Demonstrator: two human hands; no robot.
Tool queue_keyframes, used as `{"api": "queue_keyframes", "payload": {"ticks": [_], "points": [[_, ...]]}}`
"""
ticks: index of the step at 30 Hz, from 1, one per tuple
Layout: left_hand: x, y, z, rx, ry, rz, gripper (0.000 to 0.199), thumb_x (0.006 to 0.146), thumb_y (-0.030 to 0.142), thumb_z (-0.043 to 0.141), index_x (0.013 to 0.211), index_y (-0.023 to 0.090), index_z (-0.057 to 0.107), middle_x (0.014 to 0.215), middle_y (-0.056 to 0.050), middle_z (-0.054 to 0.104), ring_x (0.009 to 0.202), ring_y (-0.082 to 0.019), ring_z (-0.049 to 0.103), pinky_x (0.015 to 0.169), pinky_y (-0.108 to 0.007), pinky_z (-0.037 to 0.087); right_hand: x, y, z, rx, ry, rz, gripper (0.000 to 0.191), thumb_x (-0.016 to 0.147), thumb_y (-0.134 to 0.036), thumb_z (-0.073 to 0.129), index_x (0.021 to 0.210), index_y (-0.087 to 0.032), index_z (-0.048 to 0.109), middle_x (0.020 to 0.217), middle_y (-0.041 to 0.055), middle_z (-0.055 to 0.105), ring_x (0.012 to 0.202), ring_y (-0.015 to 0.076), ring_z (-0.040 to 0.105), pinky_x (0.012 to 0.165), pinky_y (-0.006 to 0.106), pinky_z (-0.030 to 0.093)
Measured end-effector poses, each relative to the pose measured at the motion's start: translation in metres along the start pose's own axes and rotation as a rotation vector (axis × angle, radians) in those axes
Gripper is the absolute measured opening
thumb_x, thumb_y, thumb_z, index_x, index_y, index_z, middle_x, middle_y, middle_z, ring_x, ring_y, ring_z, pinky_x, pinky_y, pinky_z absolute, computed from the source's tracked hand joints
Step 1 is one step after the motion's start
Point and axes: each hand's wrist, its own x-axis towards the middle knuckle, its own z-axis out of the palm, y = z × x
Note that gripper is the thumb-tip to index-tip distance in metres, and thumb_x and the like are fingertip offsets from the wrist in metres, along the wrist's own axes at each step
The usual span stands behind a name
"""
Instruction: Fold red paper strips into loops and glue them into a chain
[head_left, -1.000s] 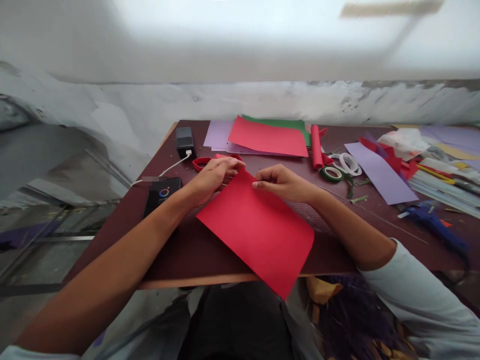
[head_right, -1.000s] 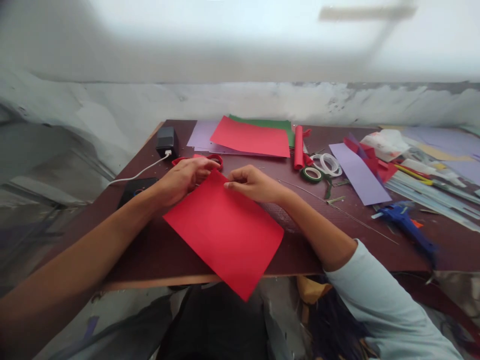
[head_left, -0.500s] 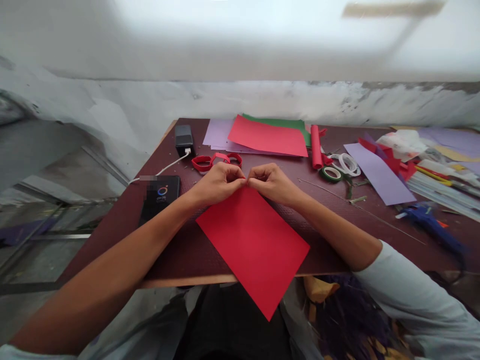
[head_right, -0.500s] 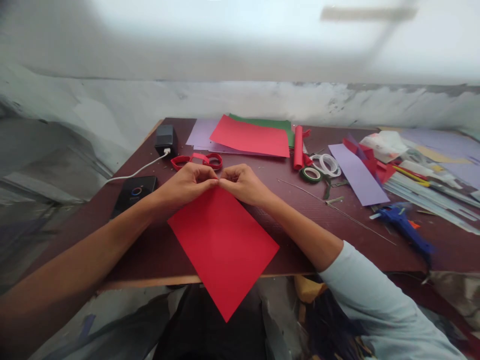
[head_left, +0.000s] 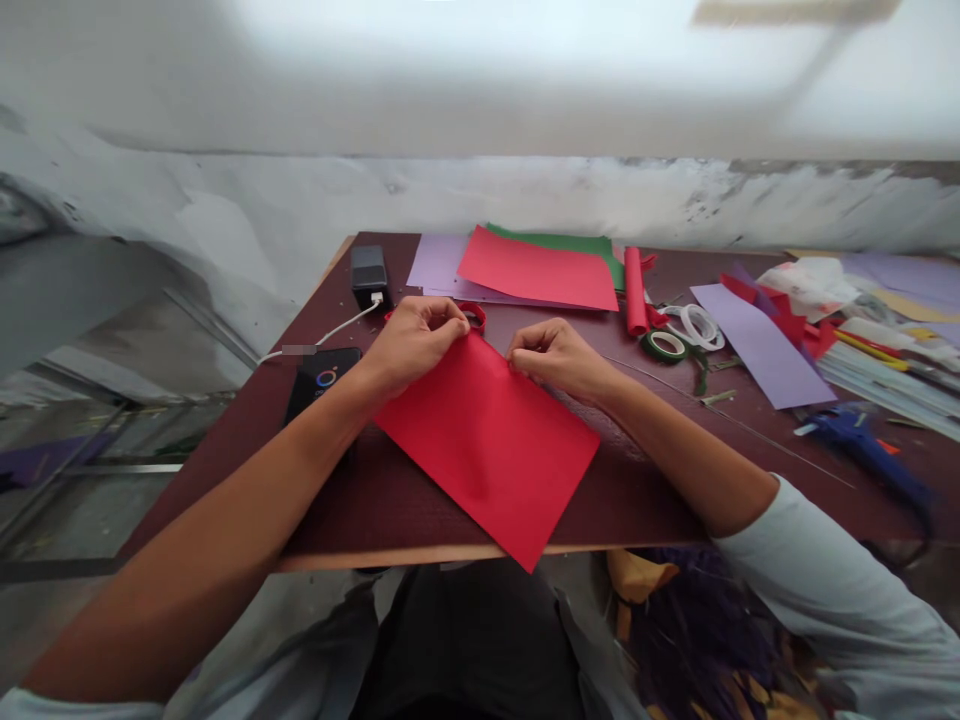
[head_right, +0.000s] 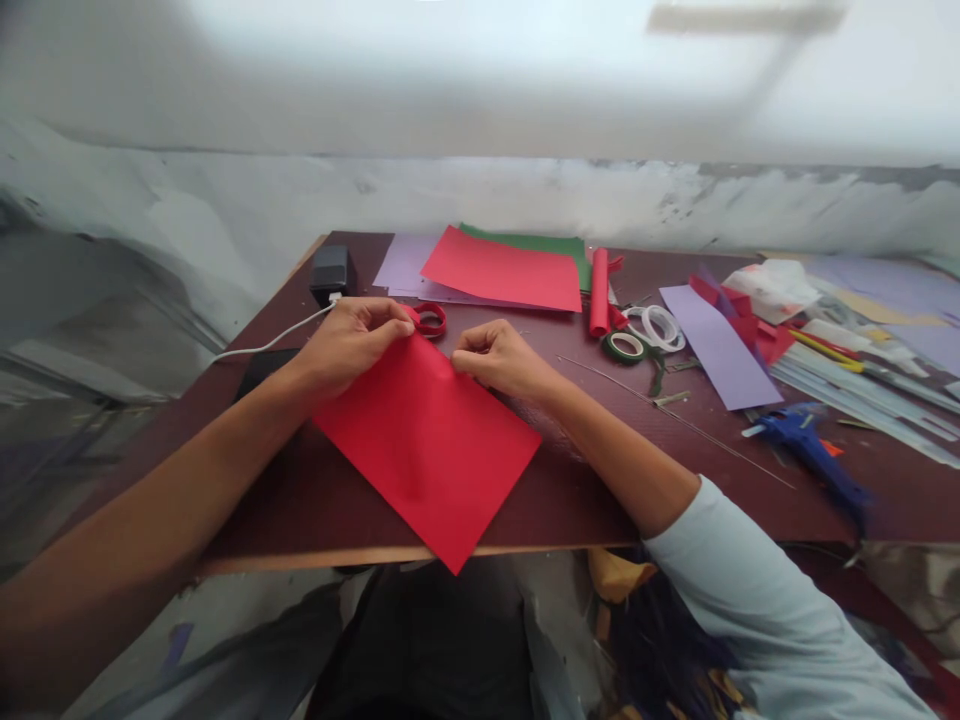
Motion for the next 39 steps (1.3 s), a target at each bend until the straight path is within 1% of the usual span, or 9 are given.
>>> {"api": "queue_keyframes", "payload": {"ticks": [5,10,15,19,22,24,25,28,39], "points": [[0.013,-0.01,-0.019,-0.024,0.255,-0.05,0.015,0.08,0.016,0.066,0.065,0.019,0.066,0.066,0.001,0.063,0.06,-0.012,0.054,0.056,-0.025,0.042,0.002,0.004,-0.009,-0.038,-0.009,0.009,0.016,0.075,-0.028,0.059,0.061,-0.02,0.062,0.056,-0.0026,0.05,0.051,0.009,0.039,0.048,0.027,0.025],[0.017,-0.018,-0.026,-0.055,0.384,-0.077,0.015,0.079,0.017,0.068,0.064,0.02,0.066,0.066,0.0,0.063,0.061,-0.014,0.054,0.054,-0.025,0.041,0.004,0.01,-0.032,-0.113,0.016,-0.008,0.017,0.077,-0.021,0.061,0.06,-0.02,0.059,0.057,-0.0023,0.049,0.054,0.0091,0.036,0.051,0.028,0.024],[0.018,-0.023,-0.025,-0.086,0.393,-0.074,0.014,0.081,0.019,0.067,0.067,0.021,0.065,0.065,0.001,0.062,0.06,-0.013,0.054,0.054,-0.025,0.042,0.003,0.019,-0.079,-0.443,0.106,0.039,0.021,0.079,-0.015,0.064,0.059,-0.02,0.061,0.052,-0.0022,0.049,0.052,0.0103,0.039,0.053,0.031,0.029],[0.014,-0.024,-0.016,-0.089,0.254,-0.068,0.014,0.082,0.023,0.068,0.069,0.019,0.067,0.065,-0.001,0.066,0.058,-0.013,0.057,0.054,-0.025,0.044,0.003,0.021,-0.098,-0.545,0.297,-0.03,0.022,0.075,-0.013,0.067,0.056,-0.02,0.058,0.052,-0.0004,0.05,0.056,0.0131,0.043,0.057,0.033,0.03],[0.006,-0.021,-0.002,-0.062,0.064,-0.031,0.015,0.081,0.03,0.073,0.075,0.016,0.075,0.073,-0.005,0.073,0.064,-0.016,0.065,0.059,-0.027,0.049,0.005,0.013,-0.077,-0.539,0.345,-0.129,0.013,0.082,-0.021,0.063,0.069,-0.02,0.063,0.063,0.0004,0.058,0.062,0.0143,0.048,0.06,0.032,0.035],[0.0,-0.017,0.008,-0.035,-0.024,0.017,0.015,0.081,0.031,0.074,0.081,0.016,0.078,0.08,-0.006,0.077,0.073,-0.018,0.071,0.065,-0.029,0.053,0.008,0.007,-0.051,-0.514,0.269,-0.217,0.005,0.083,-0.024,0.066,0.081,-0.02,0.067,0.074,0.0008,0.065,0.067,0.0144,0.053,0.065,0.031,0.041],[-0.002,-0.015,0.012,-0.022,-0.057,0.042,0.015,0.082,0.03,0.074,0.084,0.016,0.078,0.083,-0.007,0.078,0.077,-0.019,0.072,0.068,-0.03,0.054,0.009,0.005,-0.038,-0.496,0.204,-0.324,0.006,0.086,-0.026,0.065,0.085,-0.02,0.068,0.077,0.0015,0.065,0.069,0.0144,0.054,0.067,0.031,0.042],[-0.006,-0.011,0.019,0.018,-0.115,0.11,0.013,0.084,0.027,0.071,0.087,0.016,0.075,0.085,-0.007,0.079,0.081,-0.02,0.075,0.073,-0.031,0.057,0.014,0.001,-0.01,-0.478,0.125,-0.515,0.008,0.09,-0.023,0.062,0.083,-0.02,0.064,0.079,0.0013,0.063,0.07,0.0137,0.051,0.069,0.031,0.041],[-0.011,-0.01,0.026,0.101,-0.097,0.237,0.009,0.085,0.025,0.063,0.082,0.019,0.069,0.081,-0.003,0.072,0.075,-0.018,0.067,0.068,-0.03,0.053,0.015,0.003,-0.004,-0.45,0.112,-0.598,0.012,0.083,-0.019,0.062,0.073,-0.022,0.057,0.074,-0.0011,0.057,0.068,0.0138,0.045,0.068,0.03,0.037]]}}
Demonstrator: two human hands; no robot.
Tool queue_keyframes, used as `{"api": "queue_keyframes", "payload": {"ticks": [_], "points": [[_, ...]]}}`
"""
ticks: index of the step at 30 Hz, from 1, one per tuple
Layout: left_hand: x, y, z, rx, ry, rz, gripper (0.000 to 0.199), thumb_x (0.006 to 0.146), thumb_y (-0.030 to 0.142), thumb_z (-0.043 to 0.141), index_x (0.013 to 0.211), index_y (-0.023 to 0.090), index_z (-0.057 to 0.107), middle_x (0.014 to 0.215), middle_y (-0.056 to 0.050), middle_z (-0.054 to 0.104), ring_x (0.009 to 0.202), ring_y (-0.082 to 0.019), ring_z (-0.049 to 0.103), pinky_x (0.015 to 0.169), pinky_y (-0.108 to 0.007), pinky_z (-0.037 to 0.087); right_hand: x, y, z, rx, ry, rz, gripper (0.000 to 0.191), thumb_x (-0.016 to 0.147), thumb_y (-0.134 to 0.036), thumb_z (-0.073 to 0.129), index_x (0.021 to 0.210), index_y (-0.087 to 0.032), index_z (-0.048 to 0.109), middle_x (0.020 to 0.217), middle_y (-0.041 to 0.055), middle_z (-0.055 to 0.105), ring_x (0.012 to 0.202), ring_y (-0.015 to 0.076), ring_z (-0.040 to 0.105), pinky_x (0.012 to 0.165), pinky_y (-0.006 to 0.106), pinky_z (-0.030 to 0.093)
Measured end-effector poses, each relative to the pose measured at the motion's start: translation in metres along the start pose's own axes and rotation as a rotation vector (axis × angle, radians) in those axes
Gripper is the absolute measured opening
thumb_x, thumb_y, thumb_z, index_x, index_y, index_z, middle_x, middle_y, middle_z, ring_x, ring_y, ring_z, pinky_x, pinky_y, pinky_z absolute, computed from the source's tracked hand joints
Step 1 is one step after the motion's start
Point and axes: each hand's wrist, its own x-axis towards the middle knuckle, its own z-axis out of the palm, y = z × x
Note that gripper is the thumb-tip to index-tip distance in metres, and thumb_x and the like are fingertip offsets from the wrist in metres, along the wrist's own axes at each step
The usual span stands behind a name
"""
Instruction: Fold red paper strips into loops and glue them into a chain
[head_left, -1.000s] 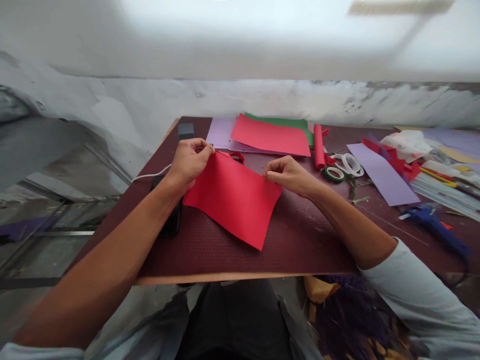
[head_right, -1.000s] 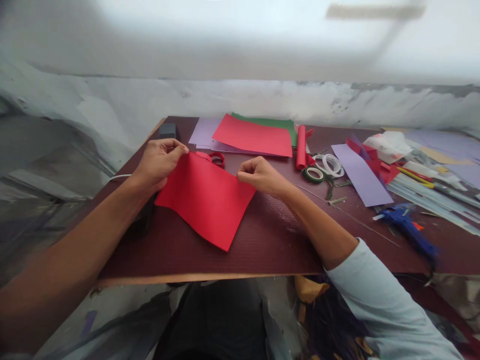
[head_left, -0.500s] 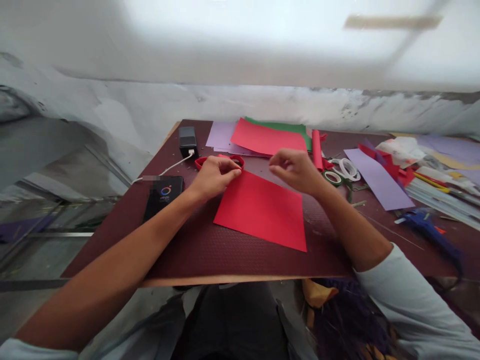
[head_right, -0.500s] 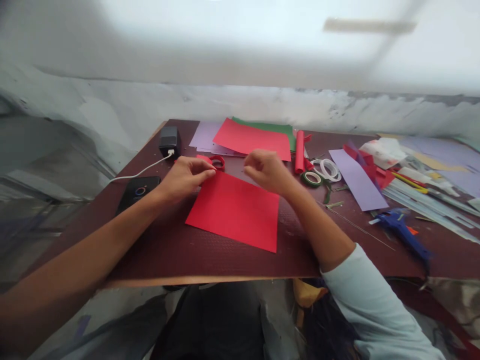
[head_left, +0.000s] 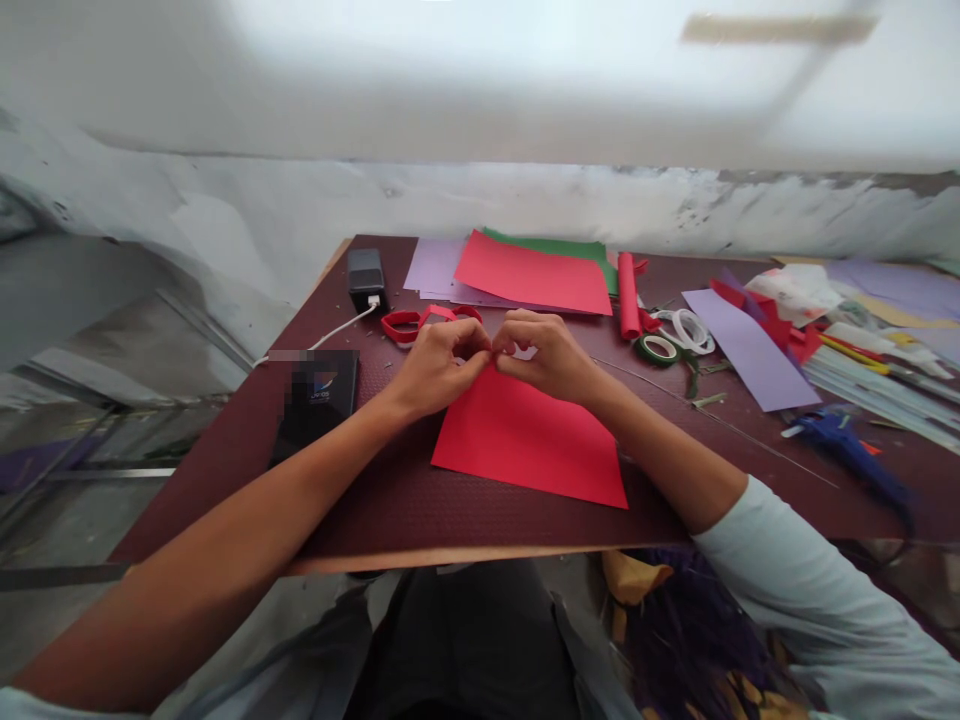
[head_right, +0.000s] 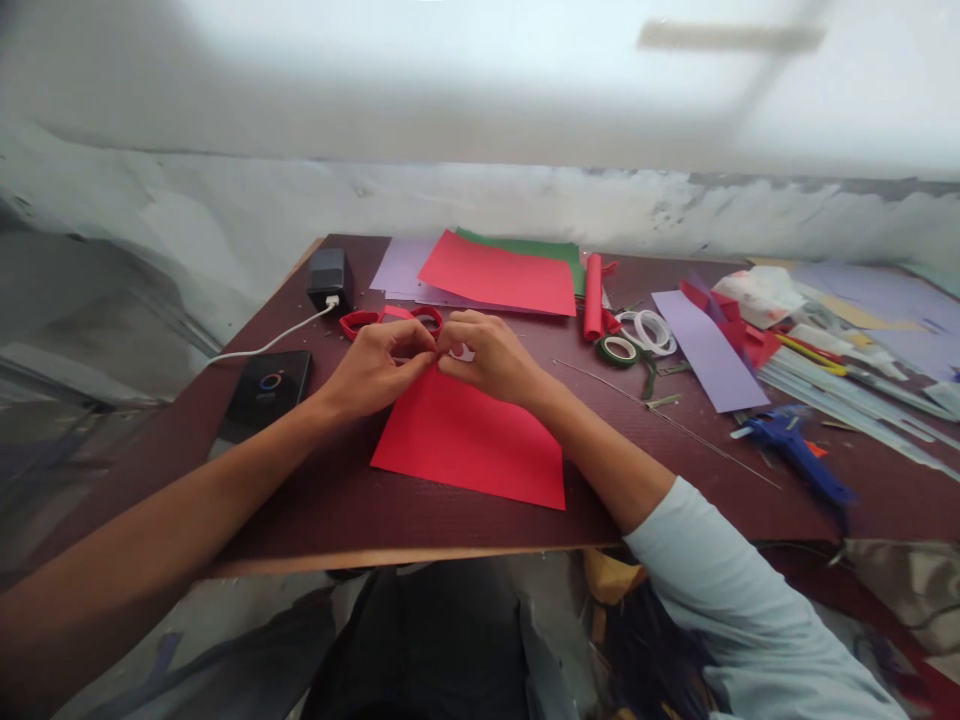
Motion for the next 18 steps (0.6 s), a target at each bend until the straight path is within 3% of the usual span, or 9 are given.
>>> {"api": "queue_keyframes", "payload": {"ticks": [4,11,18], "points": [[0.002,0.004,-0.005,0.006,0.037,0.007,0.008,0.085,0.026,0.063,0.08,0.019,0.066,0.076,-0.001,0.067,0.071,-0.016,0.061,0.065,-0.028,0.048,-0.001,0.003,-0.002,0.053,-0.004,0.06,0.008,0.077,-0.018,0.061,0.071,-0.022,0.059,0.07,-0.0025,0.055,0.065,0.0127,0.044,0.066,0.03,0.035],[0.007,0.009,-0.028,-0.066,0.202,-0.066,0.011,0.086,0.027,0.067,0.08,0.02,0.063,0.079,0.0,0.067,0.072,-0.014,0.06,0.066,-0.027,0.048,-0.006,0.024,-0.01,0.082,-0.048,0.172,0.01,0.076,-0.022,0.058,0.067,-0.021,0.057,0.065,-0.0027,0.055,0.06,0.0114,0.042,0.061,0.029,0.033],[0.009,0.004,-0.033,-0.046,0.334,-0.088,0.01,0.086,0.026,0.066,0.078,0.022,0.061,0.077,0.0,0.064,0.069,-0.014,0.058,0.064,-0.027,0.048,-0.012,0.039,-0.025,0.092,-0.117,0.29,0.008,0.075,-0.025,0.058,0.069,-0.022,0.054,0.063,-0.0033,0.051,0.06,0.0114,0.039,0.058,0.028,0.031]]}}
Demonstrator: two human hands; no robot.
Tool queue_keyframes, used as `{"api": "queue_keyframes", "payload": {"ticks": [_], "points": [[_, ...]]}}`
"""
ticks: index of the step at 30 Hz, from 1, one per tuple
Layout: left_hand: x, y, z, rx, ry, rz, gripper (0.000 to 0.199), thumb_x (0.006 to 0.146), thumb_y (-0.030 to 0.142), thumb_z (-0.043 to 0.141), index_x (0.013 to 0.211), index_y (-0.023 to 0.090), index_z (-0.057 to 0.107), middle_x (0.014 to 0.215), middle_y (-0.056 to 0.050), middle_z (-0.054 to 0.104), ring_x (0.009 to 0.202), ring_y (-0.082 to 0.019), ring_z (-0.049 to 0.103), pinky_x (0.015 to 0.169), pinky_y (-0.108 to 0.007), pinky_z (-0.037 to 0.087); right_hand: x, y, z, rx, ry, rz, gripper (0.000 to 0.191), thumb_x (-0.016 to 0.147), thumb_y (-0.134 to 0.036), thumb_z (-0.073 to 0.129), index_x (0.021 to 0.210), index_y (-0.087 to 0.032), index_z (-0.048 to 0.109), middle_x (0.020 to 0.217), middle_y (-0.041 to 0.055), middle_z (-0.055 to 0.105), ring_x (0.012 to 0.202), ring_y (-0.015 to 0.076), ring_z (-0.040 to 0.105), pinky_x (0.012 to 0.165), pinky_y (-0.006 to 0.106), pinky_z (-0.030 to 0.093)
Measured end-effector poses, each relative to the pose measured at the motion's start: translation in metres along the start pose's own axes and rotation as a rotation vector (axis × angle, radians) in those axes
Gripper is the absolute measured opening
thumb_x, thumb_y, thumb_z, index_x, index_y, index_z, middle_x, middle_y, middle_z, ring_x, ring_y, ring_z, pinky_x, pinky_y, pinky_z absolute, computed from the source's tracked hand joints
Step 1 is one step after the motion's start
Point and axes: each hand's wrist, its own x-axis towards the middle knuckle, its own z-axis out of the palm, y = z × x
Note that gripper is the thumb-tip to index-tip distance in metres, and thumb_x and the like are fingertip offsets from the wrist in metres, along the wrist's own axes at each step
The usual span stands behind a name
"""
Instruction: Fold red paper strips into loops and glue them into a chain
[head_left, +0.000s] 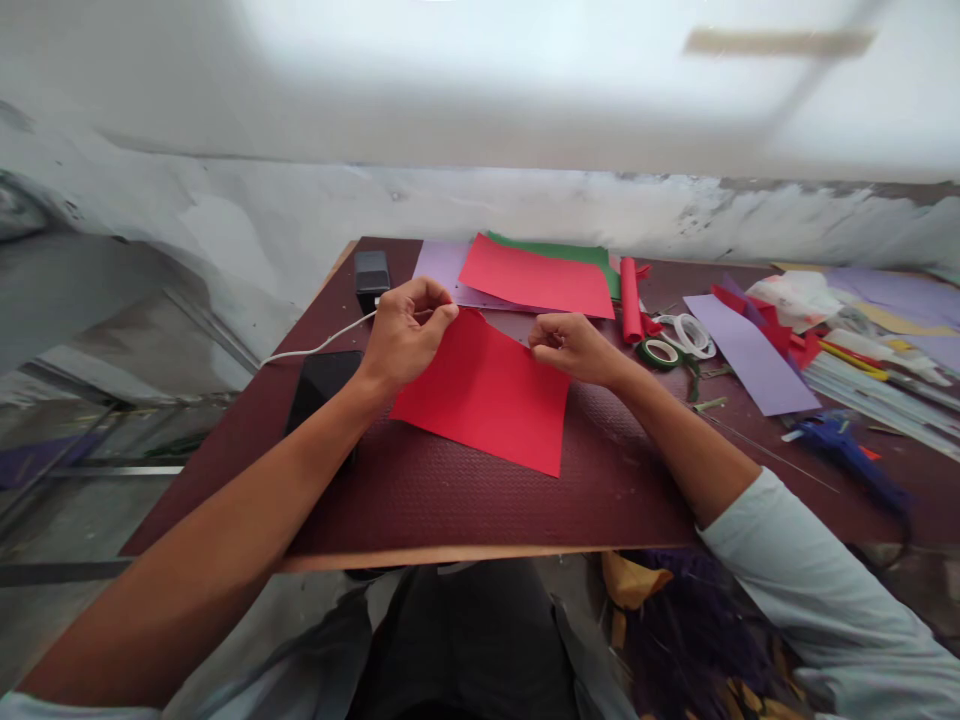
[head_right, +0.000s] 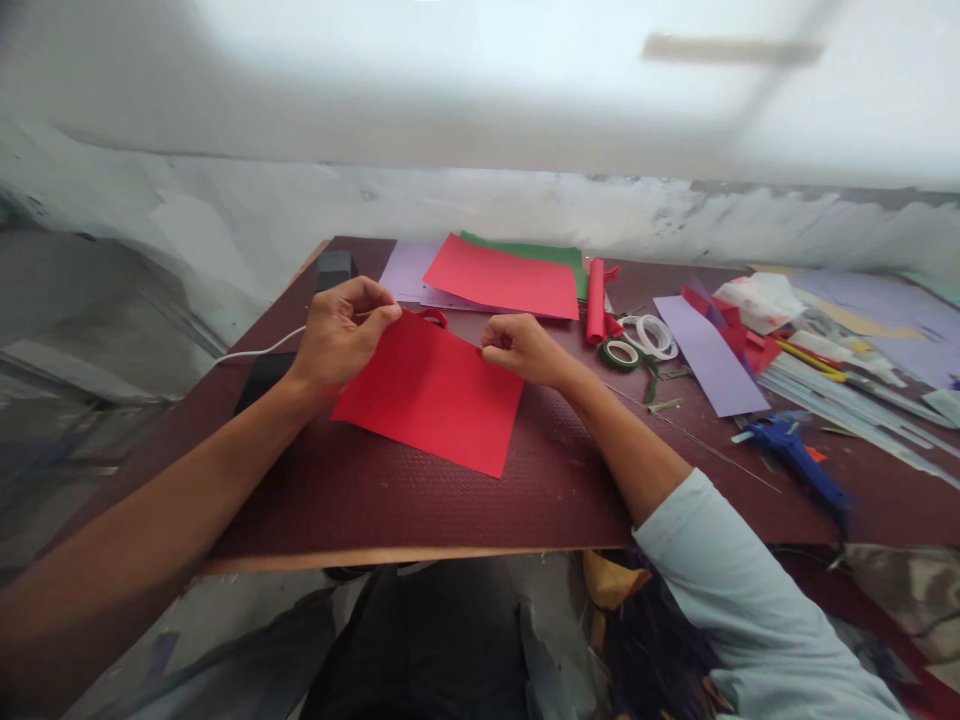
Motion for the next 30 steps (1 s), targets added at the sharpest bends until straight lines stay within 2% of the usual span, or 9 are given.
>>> {"api": "queue_keyframes", "payload": {"ticks": [5,9,11,13,16,19,22,25,30], "points": [[0.007,-0.007,-0.004,0.03,0.164,0.015,0.01,0.086,0.025,0.064,0.078,0.023,0.059,0.078,0.0,0.063,0.072,-0.014,0.059,0.068,-0.028,0.05,-0.005,0.013,-0.015,-0.037,-0.021,0.069,0.01,0.076,-0.028,0.057,0.069,-0.021,0.056,0.066,-0.0024,0.055,0.061,0.0113,0.042,0.059,0.029,0.032],[0.011,-0.017,-0.006,0.011,0.224,-0.021,0.009,0.087,0.026,0.063,0.081,0.024,0.057,0.078,0.001,0.062,0.072,-0.014,0.06,0.068,-0.027,0.049,-0.007,0.027,-0.031,-0.12,0.016,0.126,0.008,0.072,-0.024,0.062,0.066,-0.02,0.06,0.06,-0.0026,0.056,0.058,0.0125,0.044,0.06,0.03,0.031],[0.01,-0.021,-0.005,0.006,0.177,-0.014,0.009,0.088,0.028,0.062,0.082,0.024,0.057,0.077,0.0,0.064,0.068,-0.013,0.059,0.064,-0.027,0.048,-0.006,0.029,-0.037,-0.168,0.1,0.139,0.008,0.072,-0.021,0.063,0.065,-0.02,0.06,0.058,-0.0024,0.054,0.058,0.0132,0.043,0.061,0.032,0.03],[0.006,-0.022,-0.001,0.022,0.055,0.008,0.01,0.088,0.029,0.063,0.081,0.023,0.06,0.076,-0.001,0.067,0.066,-0.014,0.06,0.061,-0.027,0.048,-0.004,0.022,-0.037,-0.2,0.215,0.125,0.009,0.075,-0.019,0.063,0.068,-0.021,0.059,0.063,-0.0008,0.055,0.061,0.0145,0.043,0.064,0.033,0.031],[-0.004,-0.017,0.008,0.064,-0.122,0.067,0.012,0.086,0.031,0.068,0.081,0.02,0.069,0.081,-0.004,0.075,0.075,-0.017,0.068,0.068,-0.03,0.053,0.0,-0.003,-0.021,-0.202,0.337,-0.018,0.005,0.084,-0.021,0.063,0.079,-0.021,0.062,0.075,0.0018,0.058,0.068,0.0163,0.047,0.068,0.034,0.036],[-0.014,-0.009,0.017,0.115,-0.218,0.137,0.013,0.089,0.03,0.067,0.084,0.02,0.072,0.083,-0.005,0.077,0.077,-0.018,0.07,0.07,-0.03,0.055,0.005,-0.028,0.004,-0.185,0.237,-0.215,0.006,0.091,-0.027,0.065,0.091,-0.021,0.066,0.085,0.0029,0.059,0.074,0.0167,0.05,0.071,0.034,0.04],[-0.02,-0.003,0.022,0.15,-0.266,0.2,0.014,0.094,0.029,0.063,0.087,0.02,0.071,0.082,-0.003,0.076,0.075,-0.017,0.07,0.069,-0.027,0.055,0.007,-0.039,0.021,-0.178,0.129,-0.298,0.008,0.093,-0.022,0.06,0.085,-0.022,0.061,0.086,0.0029,0.06,0.077,0.0165,0.051,0.072,0.033,0.04],[-0.021,-0.002,0.024,0.187,-0.281,0.26,0.014,0.097,0.026,0.059,0.09,0.02,0.068,0.083,-0.002,0.074,0.074,-0.016,0.069,0.07,-0.027,0.055,0.007,-0.039,0.024,-0.171,0.1,-0.316,0.012,0.092,-0.018,0.057,0.081,-0.023,0.056,0.084,0.0021,0.059,0.076,0.016,0.05,0.071,0.033,0.04],[-0.021,-0.003,0.026,0.251,-0.282,0.33,0.013,0.1,0.026,0.055,0.091,0.02,0.062,0.086,-0.004,0.072,0.077,-0.017,0.066,0.074,-0.03,0.053,0.005,-0.036,0.021,-0.149,0.131,-0.348,0.013,0.089,-0.017,0.058,0.079,-0.023,0.052,0.083,0.0014,0.058,0.073,0.0149,0.047,0.069,0.033,0.038]]}}
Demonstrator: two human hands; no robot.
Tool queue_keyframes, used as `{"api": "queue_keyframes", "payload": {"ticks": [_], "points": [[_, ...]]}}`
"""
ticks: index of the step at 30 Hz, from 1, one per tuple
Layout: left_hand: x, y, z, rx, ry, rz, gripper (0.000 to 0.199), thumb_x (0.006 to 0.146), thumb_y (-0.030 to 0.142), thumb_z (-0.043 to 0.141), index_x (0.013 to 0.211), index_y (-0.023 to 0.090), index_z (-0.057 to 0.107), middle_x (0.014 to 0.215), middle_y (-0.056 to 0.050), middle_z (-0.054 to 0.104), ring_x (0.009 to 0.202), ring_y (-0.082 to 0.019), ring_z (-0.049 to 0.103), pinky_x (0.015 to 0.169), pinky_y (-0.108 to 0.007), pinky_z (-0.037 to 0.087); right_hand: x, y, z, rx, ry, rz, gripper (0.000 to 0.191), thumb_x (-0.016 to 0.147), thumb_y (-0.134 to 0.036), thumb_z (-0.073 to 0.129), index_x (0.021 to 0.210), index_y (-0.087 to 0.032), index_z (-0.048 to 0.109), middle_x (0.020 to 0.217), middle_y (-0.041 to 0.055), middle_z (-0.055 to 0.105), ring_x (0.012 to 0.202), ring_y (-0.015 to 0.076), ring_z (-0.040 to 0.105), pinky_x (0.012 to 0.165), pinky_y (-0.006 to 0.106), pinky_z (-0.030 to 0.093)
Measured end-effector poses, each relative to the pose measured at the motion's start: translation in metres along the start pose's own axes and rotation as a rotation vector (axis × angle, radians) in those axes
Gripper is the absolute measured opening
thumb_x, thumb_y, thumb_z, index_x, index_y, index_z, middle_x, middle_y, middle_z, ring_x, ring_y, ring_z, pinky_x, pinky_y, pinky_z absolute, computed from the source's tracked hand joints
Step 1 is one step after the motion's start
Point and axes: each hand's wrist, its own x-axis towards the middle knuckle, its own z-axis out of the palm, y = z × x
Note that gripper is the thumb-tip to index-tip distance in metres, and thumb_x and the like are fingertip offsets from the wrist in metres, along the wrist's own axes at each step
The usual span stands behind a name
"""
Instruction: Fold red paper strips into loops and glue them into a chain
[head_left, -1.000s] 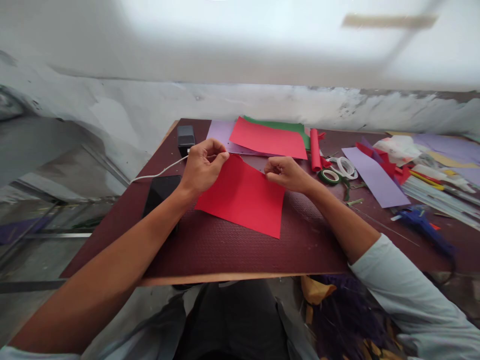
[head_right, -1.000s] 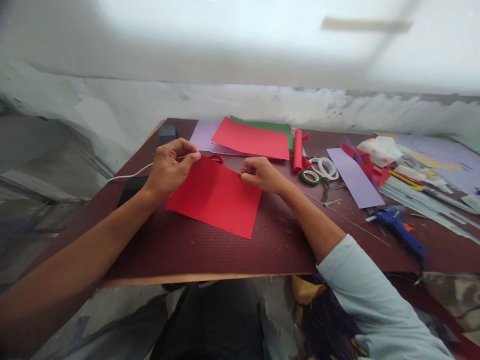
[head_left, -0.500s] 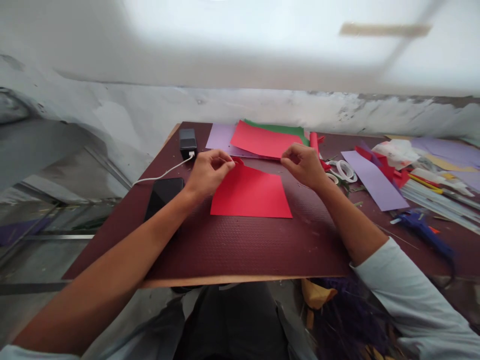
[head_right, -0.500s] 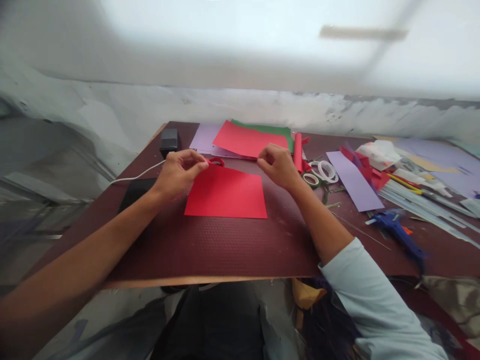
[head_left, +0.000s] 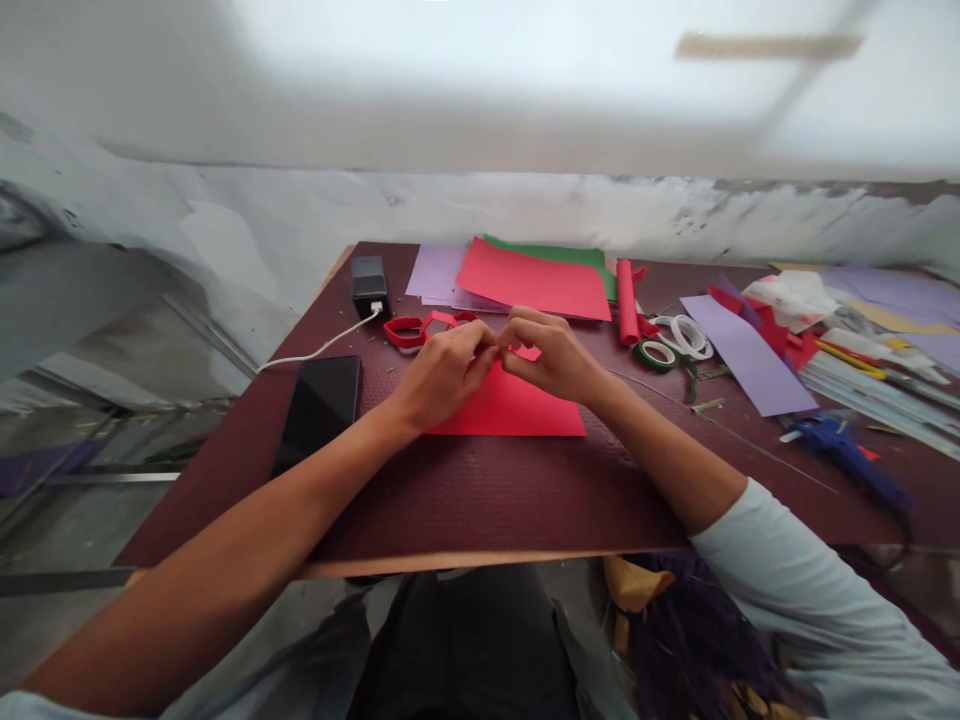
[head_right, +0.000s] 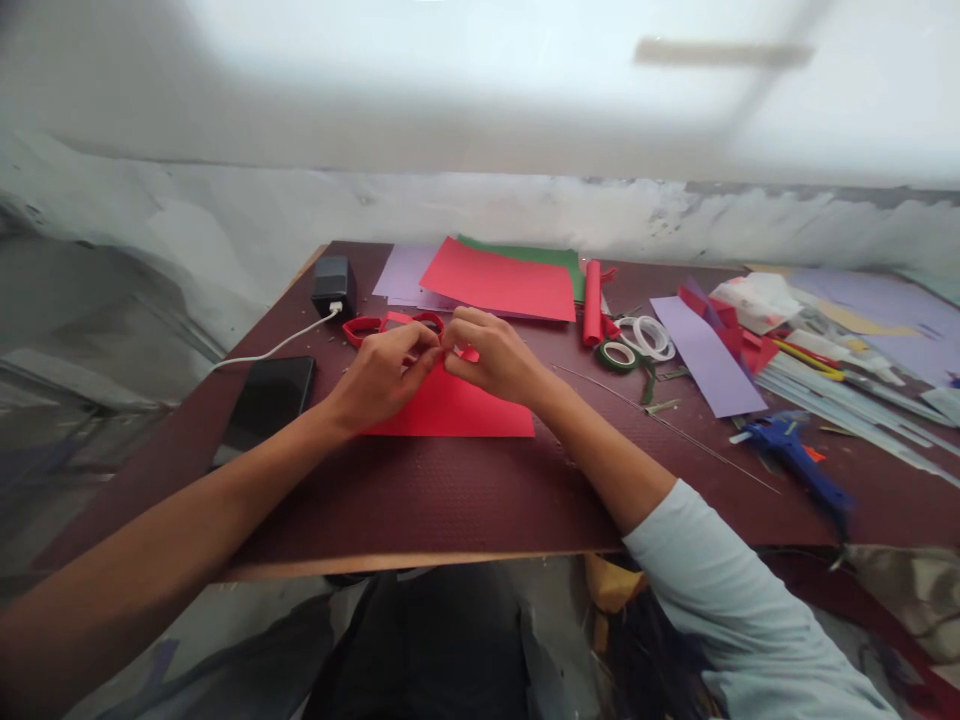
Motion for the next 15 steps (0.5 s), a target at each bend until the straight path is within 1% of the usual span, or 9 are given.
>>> {"api": "queue_keyframes", "payload": {"ticks": [3,8,11,15], "points": [[0.0,0.002,0.0,0.029,0.022,0.015,0.012,0.102,0.027,0.052,0.095,0.021,0.059,0.09,-0.005,0.072,0.08,-0.018,0.066,0.074,-0.03,0.052,0.0,0.001,-0.001,0.019,0.022,-0.018,0.013,0.087,-0.014,0.058,0.079,-0.023,0.052,0.082,0.0004,0.057,0.072,0.0142,0.047,0.068,0.032,0.038],[0.0,0.004,-0.004,0.059,0.083,0.013,0.011,0.105,0.029,0.049,0.099,0.022,0.056,0.088,-0.003,0.069,0.077,-0.017,0.065,0.073,-0.029,0.051,0.0,0.007,-0.004,0.053,0.058,-0.028,0.012,0.084,-0.011,0.057,0.082,-0.023,0.056,0.081,-0.0005,0.056,0.07,0.0138,0.047,0.067,0.031,0.038],[0.001,0.005,-0.006,0.08,0.143,0.01,0.012,0.105,0.03,0.049,0.097,0.023,0.055,0.087,-0.002,0.068,0.077,-0.016,0.064,0.073,-0.028,0.05,-0.001,0.009,-0.006,0.06,0.064,-0.025,0.012,0.084,-0.011,0.056,0.081,-0.022,0.057,0.08,-0.0004,0.056,0.07,0.0136,0.046,0.067,0.03,0.038],[0.002,0.004,-0.008,0.113,0.236,-0.007,0.012,0.105,0.029,0.05,0.095,0.023,0.054,0.083,0.0,0.065,0.069,-0.013,0.061,0.066,-0.026,0.047,-0.002,0.012,-0.009,0.049,0.077,-0.003,0.013,0.084,-0.011,0.056,0.077,-0.022,0.058,0.077,-0.0008,0.054,0.068,0.013,0.046,0.065,0.03,0.036]]}}
